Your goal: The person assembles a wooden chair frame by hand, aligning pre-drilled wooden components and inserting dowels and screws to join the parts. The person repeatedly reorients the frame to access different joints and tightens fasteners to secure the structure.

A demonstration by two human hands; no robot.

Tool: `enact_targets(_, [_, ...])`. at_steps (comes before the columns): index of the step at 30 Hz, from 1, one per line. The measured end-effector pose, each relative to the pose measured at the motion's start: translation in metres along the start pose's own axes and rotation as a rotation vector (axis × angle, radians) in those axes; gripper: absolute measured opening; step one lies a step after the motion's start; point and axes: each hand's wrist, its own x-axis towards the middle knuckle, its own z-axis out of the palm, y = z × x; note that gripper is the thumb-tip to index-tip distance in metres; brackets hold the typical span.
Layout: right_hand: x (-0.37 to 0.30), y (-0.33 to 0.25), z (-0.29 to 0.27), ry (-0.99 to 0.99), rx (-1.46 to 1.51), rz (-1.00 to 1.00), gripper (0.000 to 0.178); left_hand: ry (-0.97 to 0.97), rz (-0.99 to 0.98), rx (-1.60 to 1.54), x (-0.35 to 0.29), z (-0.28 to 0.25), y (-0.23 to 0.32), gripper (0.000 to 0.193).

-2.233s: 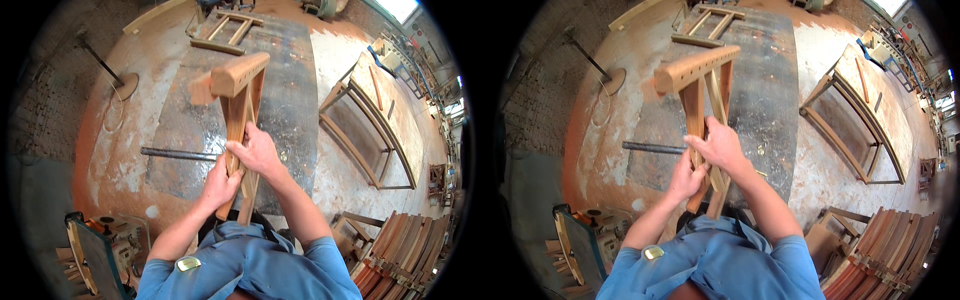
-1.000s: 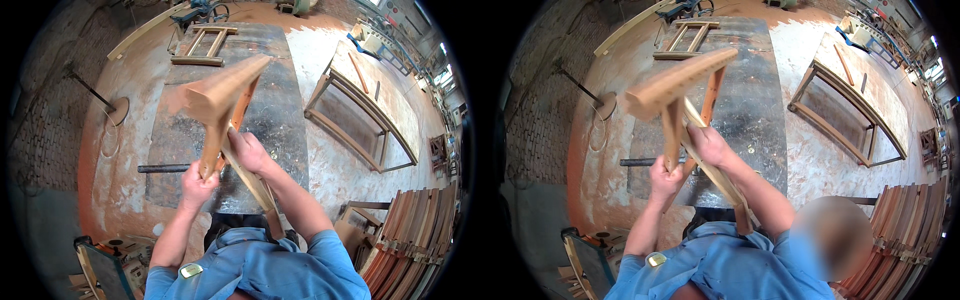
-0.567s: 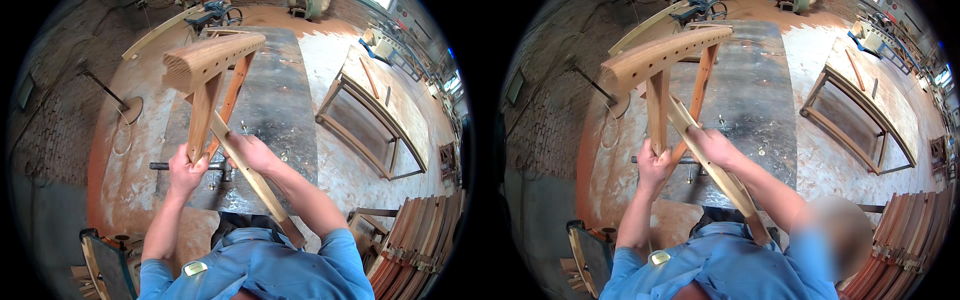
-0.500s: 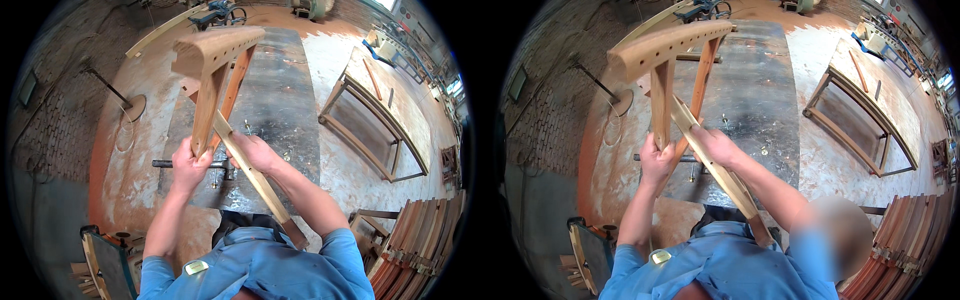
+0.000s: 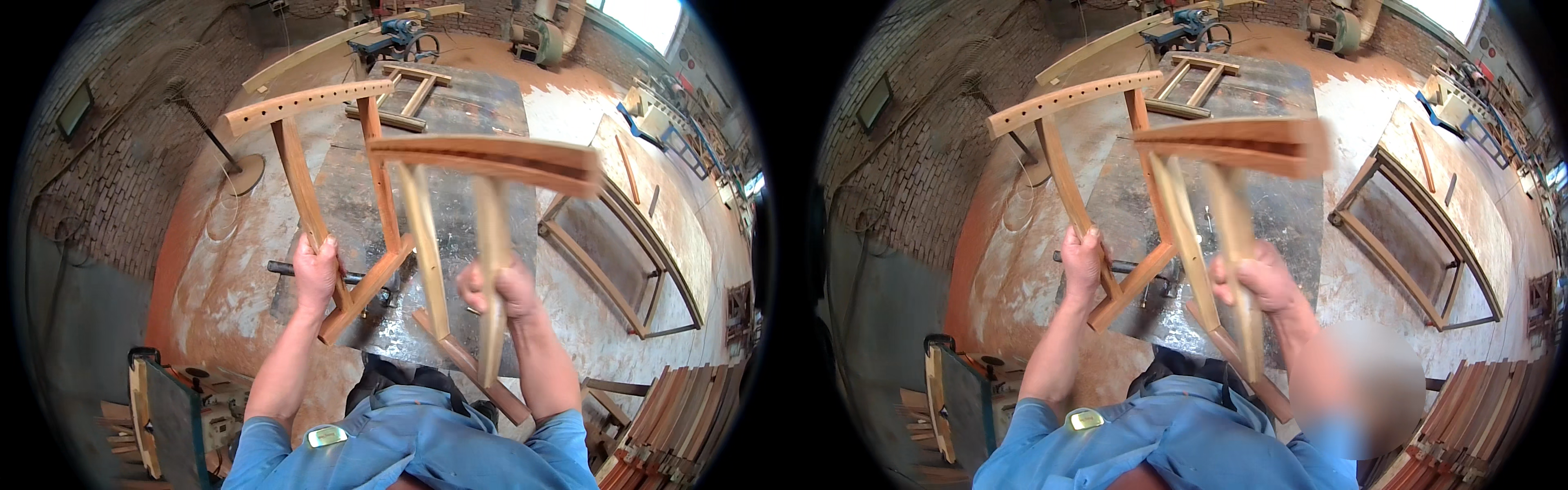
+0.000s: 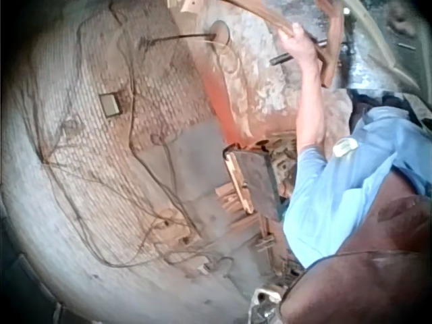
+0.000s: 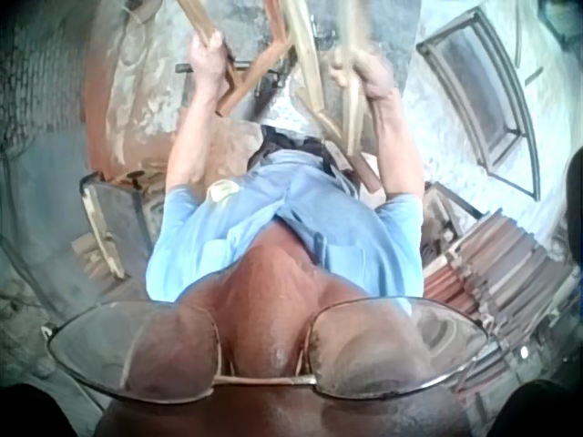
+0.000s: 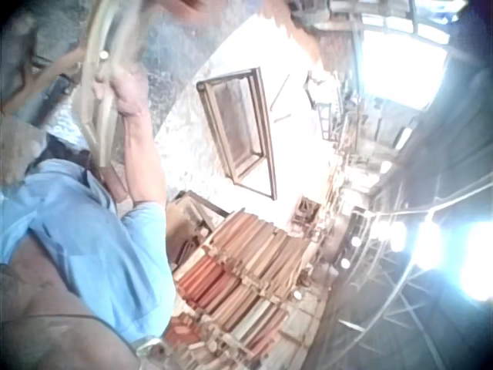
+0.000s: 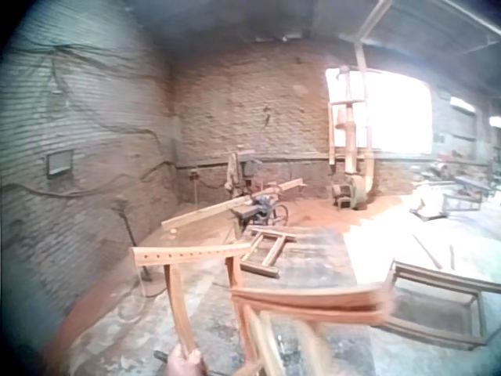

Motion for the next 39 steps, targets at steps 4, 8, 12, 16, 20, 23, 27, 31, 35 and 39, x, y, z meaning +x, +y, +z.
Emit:
enact_targets(4, [0.000, -0.044, 0.013, -0.324, 0.220, -0.386, 0.025, 0.038, -0.013, -0.040, -0.001, -0.004, -0.008, 0.018])
enact_targets(8, [-0.011, -0.087, 0.031, -0.037, -0.161, -0.582, 0.030, 0.037, -0.046, -0.096, -0.007, -0.007, -0.013, 0.017])
enact_targets(12, [-0.020, -0.070, 0.031, 0.353, -0.334, -0.661, 0.031, 0.048, -0.114, -0.113, -0.019, -0.004, -0.021, 0.016])
enact_targets(16, [-0.015, -0.064, 0.027, 0.245, -0.346, -0.794, 0.025, 0.017, -0.148, -0.088, -0.030, -0.005, -0.028, 0.017])
enact_targets(20, [-0.006, -0.064, 0.032, 0.301, -0.332, -0.769, 0.019, -0.039, -0.163, -0.098, -0.036, -0.007, -0.033, 0.019])
enact_targets(23, [0.000, -0.053, 0.042, 0.438, -0.399, -0.734, 0.015, -0.059, -0.147, -0.099, -0.043, -0.002, -0.026, 0.018])
enact_targets(27, [0.017, -0.023, 0.043, 0.429, -0.318, -0.772, 0.012, -0.077, -0.205, -0.107, -0.054, 0.004, -0.020, 0.018])
enact_targets(31, [0.045, 0.004, 0.043, 0.421, -0.322, -0.807, 0.015, -0.078, -0.287, -0.186, -0.061, 0.014, -0.005, 0.015])
enact_targets(35, [0.059, 0.022, 0.032, 0.299, -0.305, -0.875, 0.023, -0.144, -0.289, -0.262, -0.063, 0.017, -0.004, 0.014])
enact_targets(39, [0.064, 0.029, 0.039, 0.220, -0.414, -0.942, 0.039, -0.197, -0.280, -0.250, -0.061, 0.021, 0.001, 0.014])
